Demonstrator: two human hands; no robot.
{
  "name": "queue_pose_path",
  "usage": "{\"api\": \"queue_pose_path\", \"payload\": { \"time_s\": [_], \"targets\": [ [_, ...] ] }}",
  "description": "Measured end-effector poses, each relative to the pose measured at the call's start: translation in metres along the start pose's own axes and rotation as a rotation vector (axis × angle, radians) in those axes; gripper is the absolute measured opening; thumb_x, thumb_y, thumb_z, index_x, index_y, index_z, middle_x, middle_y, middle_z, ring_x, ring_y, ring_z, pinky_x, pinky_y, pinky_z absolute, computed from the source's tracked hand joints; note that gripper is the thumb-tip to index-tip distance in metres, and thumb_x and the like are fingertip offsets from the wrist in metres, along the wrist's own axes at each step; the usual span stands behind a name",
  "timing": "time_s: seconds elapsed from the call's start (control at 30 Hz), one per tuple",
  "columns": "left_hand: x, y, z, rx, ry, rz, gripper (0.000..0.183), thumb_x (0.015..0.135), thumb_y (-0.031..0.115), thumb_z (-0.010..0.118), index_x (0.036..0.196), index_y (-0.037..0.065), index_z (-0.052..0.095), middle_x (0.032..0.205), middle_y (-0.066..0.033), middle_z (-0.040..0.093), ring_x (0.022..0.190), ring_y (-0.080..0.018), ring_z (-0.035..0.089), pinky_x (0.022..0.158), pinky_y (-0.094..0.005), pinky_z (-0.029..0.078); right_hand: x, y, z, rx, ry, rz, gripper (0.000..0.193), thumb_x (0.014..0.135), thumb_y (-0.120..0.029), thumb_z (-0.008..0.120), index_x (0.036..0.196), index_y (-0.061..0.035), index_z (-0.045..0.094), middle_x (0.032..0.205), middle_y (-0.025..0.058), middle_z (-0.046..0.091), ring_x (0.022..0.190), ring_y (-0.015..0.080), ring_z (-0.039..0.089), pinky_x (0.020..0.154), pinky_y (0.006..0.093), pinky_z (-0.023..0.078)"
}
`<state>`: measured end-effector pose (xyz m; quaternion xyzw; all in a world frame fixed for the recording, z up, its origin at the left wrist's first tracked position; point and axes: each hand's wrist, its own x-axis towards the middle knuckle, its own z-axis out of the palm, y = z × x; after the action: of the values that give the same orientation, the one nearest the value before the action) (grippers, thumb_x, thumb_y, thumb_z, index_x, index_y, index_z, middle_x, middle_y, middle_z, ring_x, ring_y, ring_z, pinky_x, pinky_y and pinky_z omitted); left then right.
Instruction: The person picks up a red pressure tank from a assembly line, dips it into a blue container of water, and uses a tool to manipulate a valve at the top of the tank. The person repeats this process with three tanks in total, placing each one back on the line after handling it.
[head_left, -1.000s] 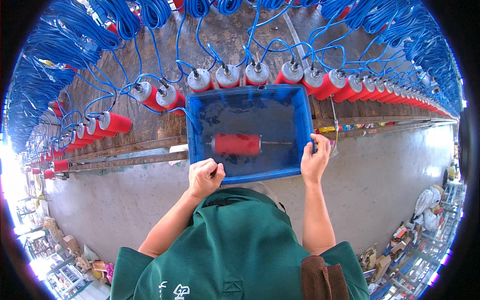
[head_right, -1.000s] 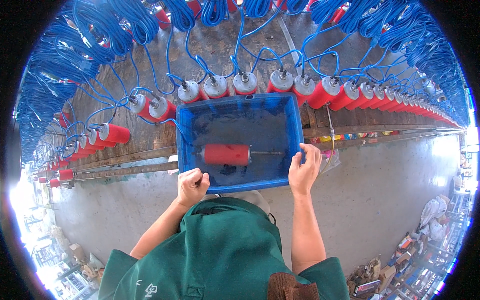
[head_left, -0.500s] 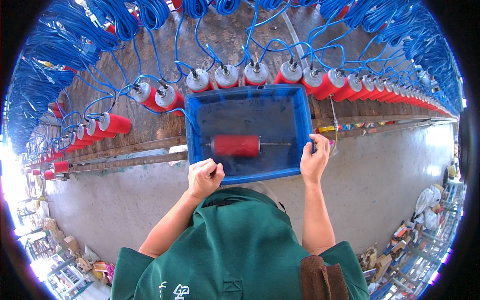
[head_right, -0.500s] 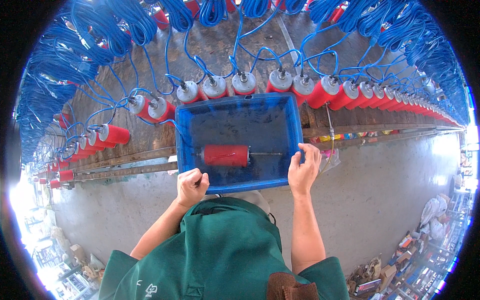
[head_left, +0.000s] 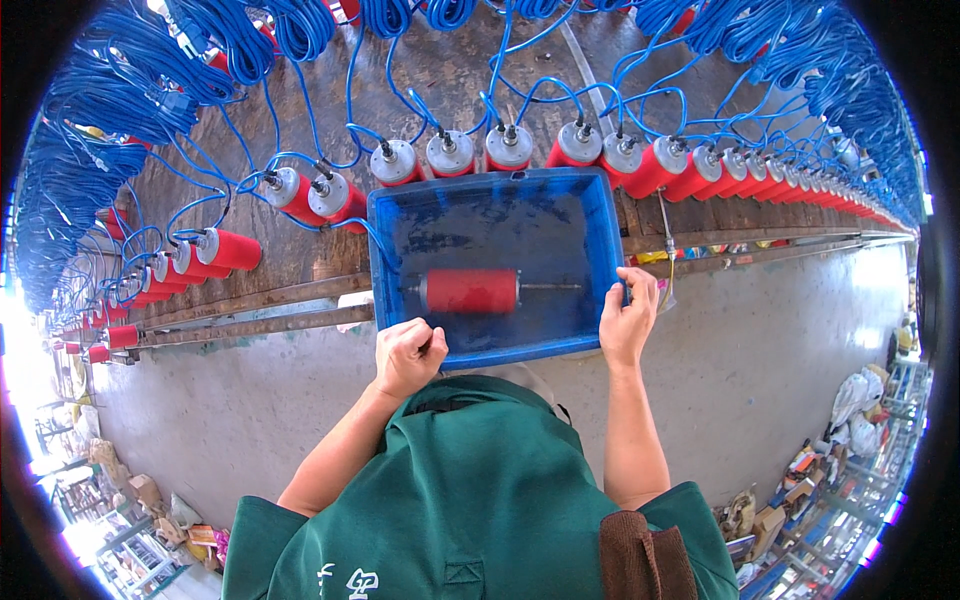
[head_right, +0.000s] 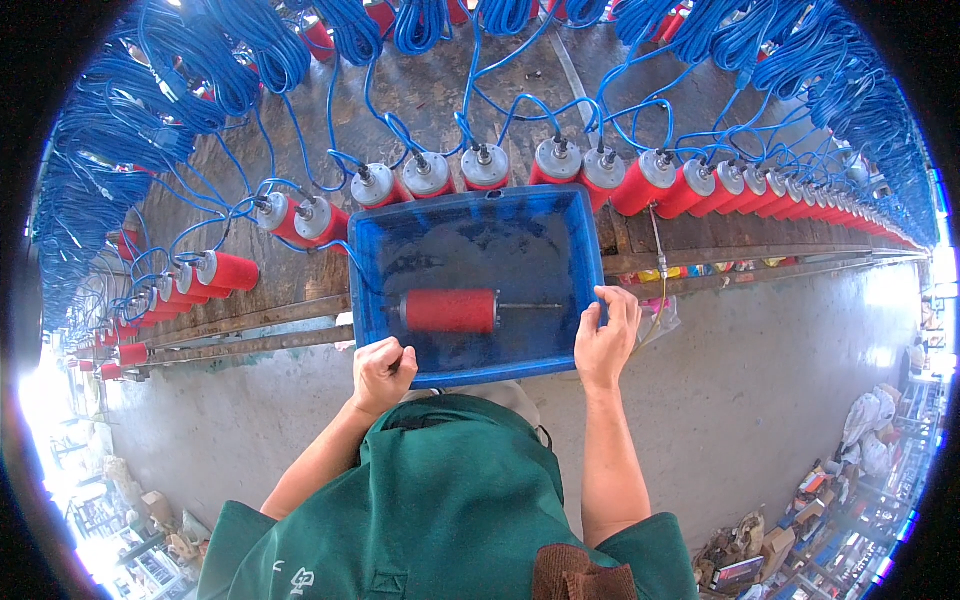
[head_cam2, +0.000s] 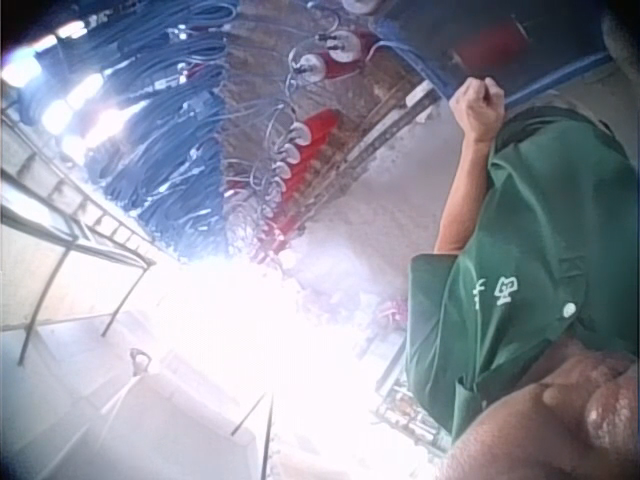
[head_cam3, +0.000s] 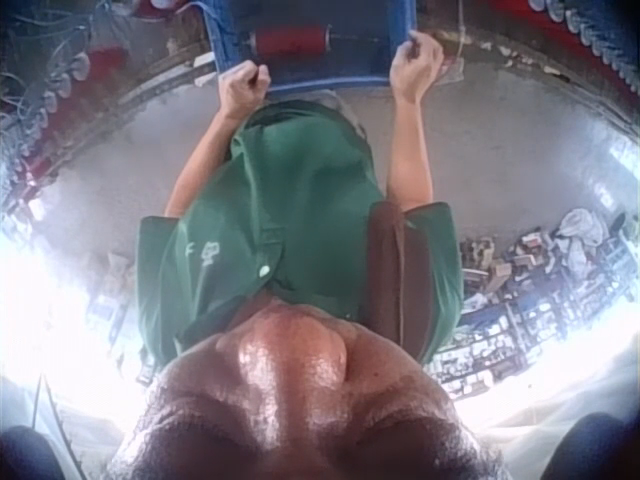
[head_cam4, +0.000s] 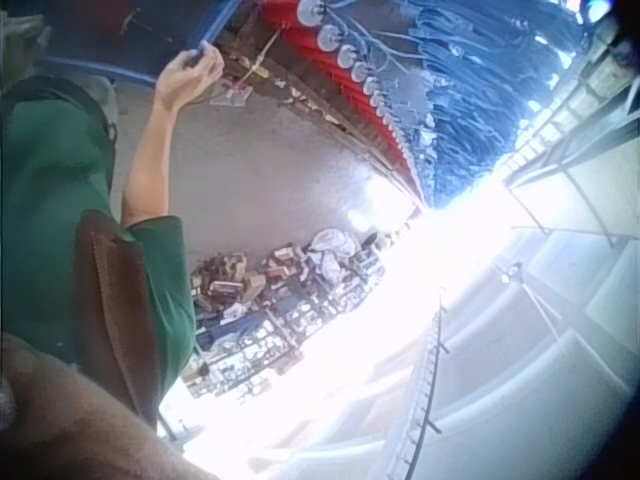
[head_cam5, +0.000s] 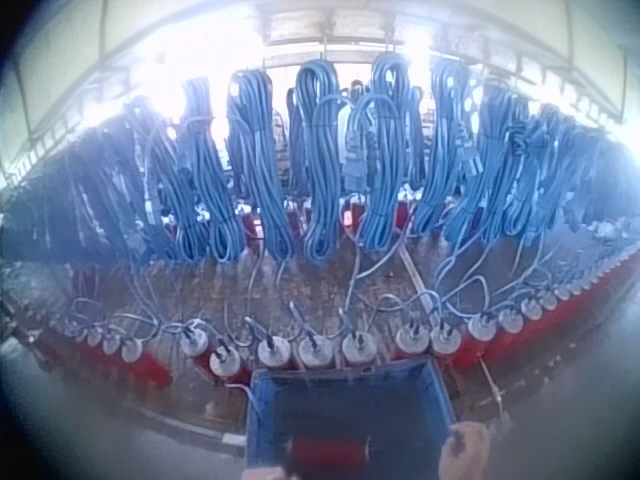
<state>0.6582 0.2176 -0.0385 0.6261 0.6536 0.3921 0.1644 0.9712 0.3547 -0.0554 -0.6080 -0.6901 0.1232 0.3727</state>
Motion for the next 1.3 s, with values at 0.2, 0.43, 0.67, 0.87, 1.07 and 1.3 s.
{"api": "queue_pose_path", "payload": {
  "time_s": [0.2,0.43,0.67,0.87,1.07,1.3],
  "targets": [
    [0.0,0.001,-0.001,0.005,-0.009,-0.01,0.037,0.085,0.005,0.072,0.06,0.004,0.045,0.059,-0.0122,0.05,0.05,-0.0319,0.054,0.048,-0.0412,0.042,0.001,0.001,0.0,-0.01,-0.005,-0.01,0.023,0.092,0.003,0.068,0.114,-0.0064,0.067,0.119,0.0122,0.066,0.115,0.0331,0.061,0.104,0.0459,0.051],
    [0.0,0.002,-0.001,0.016,-0.02,-0.017,0.037,0.085,0.006,0.072,0.06,0.003,0.046,0.06,-0.0125,0.051,0.051,-0.0321,0.054,0.049,-0.0413,0.043,0.001,0.001,0.0,-0.004,-0.003,-0.012,0.025,0.091,0.004,0.067,0.114,-0.006,0.067,0.119,0.0123,0.067,0.115,0.0332,0.061,0.104,0.0457,0.05],
    [0.001,0.005,0.0,-0.016,-0.001,-0.008,0.037,0.088,0.005,0.072,0.062,0.001,0.046,0.059,-0.0145,0.048,0.049,-0.0323,0.052,0.048,-0.0409,0.039,0.001,-0.001,0.0,0.01,0.013,-0.003,0.026,0.089,0.004,0.068,0.114,-0.0059,0.067,0.119,0.0125,0.067,0.114,0.0337,0.061,0.103,0.0454,0.049],
    [0.032,0.015,-0.001,-0.047,-0.203,-0.113,0.017,0.087,0.01,0.077,0.098,-0.001,0.071,0.093,-0.016,0.069,0.084,-0.0344,0.069,0.073,-0.0391,0.056,0.001,0.001,0.001,0.02,0.034,-0.048,0.026,0.088,0.004,0.067,0.112,-0.0058,0.068,0.118,0.0125,0.067,0.113,0.0342,0.061,0.102,0.0453,0.049],
    [0.07,-0.004,0.029,0.304,-0.558,0.212,0.068,0.078,0.014,0.085,0.139,0.001,0.057,0.137,-0.0192,0.062,0.132,-0.0387,0.055,0.112,-0.0445,0.047,0.002,0.001,0.002,0.027,0.055,-0.073,0.025,0.088,0.003,0.067,0.111,-0.0054,0.068,0.117,0.012,0.067,0.111,0.0343,0.061,0.101,0.0446,0.049],
    [0.086,-0.034,0.064,0.567,-0.747,0.256,0.088,0.072,0.017,0.087,0.151,0.006,0.048,0.138,-0.0188,0.061,0.122,-0.0387,0.064,0.104,-0.0467,0.053,0.003,-0.003,0.002,0.036,0.063,-0.02,0.026,0.085,0.002,0.068,0.109,-0.0072,0.069,0.116,0.0109,0.067,0.111,0.0347,0.06,0.1,0.0447,0.048]
  ]
}}
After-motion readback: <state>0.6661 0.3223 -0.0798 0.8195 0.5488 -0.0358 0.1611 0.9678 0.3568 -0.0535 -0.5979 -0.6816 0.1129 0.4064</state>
